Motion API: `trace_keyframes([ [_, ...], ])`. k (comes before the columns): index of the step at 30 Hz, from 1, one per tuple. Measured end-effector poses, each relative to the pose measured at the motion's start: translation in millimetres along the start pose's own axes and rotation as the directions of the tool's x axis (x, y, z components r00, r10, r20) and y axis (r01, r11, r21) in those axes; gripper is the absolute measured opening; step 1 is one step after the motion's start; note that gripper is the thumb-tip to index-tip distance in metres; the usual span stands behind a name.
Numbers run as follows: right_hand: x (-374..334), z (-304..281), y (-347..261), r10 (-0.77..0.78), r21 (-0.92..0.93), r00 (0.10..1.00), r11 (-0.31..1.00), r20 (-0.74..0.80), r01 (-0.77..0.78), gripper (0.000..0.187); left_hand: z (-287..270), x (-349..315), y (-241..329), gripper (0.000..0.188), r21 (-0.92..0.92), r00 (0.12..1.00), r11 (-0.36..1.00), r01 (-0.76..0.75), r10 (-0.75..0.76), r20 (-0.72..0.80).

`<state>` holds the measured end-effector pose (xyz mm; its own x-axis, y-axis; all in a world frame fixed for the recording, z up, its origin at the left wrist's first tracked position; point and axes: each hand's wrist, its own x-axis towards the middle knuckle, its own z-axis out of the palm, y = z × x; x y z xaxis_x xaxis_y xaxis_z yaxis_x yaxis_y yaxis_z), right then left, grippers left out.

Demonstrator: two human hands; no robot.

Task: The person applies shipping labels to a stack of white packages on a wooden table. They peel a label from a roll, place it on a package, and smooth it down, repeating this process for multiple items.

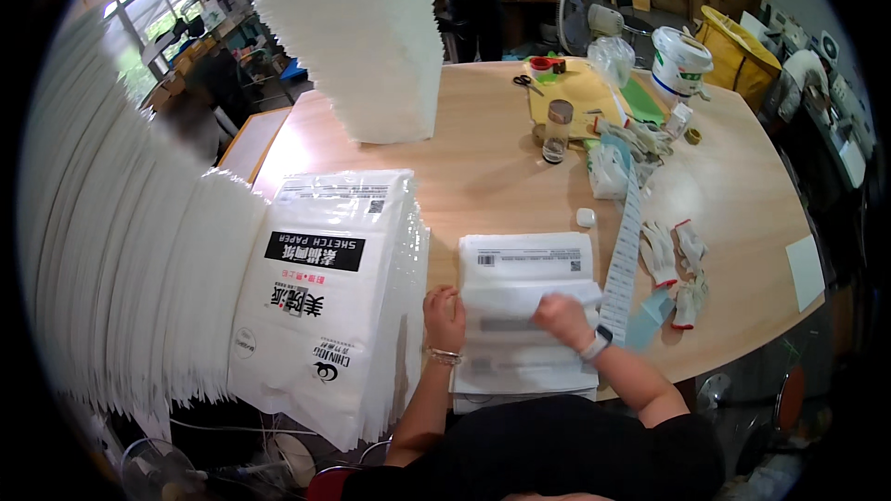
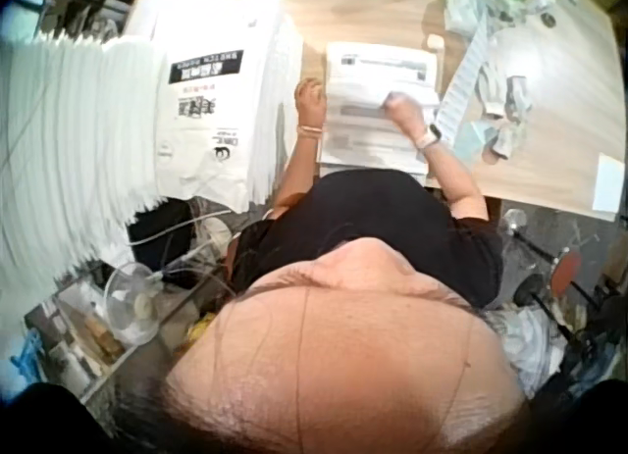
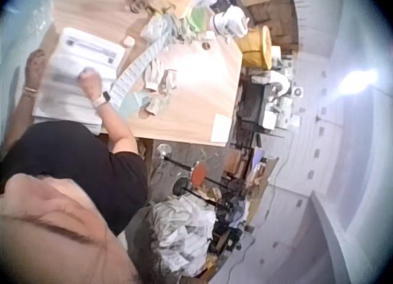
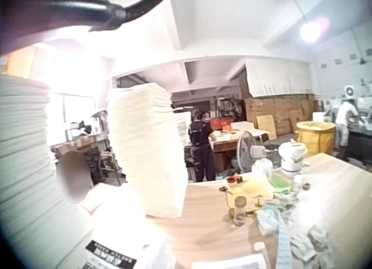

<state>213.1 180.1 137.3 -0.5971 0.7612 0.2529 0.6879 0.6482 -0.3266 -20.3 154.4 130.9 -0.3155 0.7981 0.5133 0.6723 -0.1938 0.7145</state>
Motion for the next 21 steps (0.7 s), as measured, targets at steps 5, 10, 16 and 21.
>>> trace_keyframes([
  [5,-92,-6,-25,-0.183,0.618,0.841,0.758,0.508,-0.208,0.024,6,-4,24,0.009,-0.383,0.928,0.863,0.329,-0.222,0.298],
  [10,-188,3,74,0.847,0.350,0.528,0.475,0.069,-0.808,0.025,58,-46,47,0.014,-0.365,0.594,0.732,0.575,-0.067,0.802],
  [16,-207,7,76,0.844,0.864,0.519,0.156,0.135,-0.479,0.012,124,-88,96,0.033,0.071,-0.028,0.508,0.859,-0.094,0.995],
  [21,-189,-42,53,0.808,0.884,0.567,0.142,0.156,-0.446,0.024,164,-96,113,0.015,0.283,-0.283,0.000,0.959,0.009,0.959],
])
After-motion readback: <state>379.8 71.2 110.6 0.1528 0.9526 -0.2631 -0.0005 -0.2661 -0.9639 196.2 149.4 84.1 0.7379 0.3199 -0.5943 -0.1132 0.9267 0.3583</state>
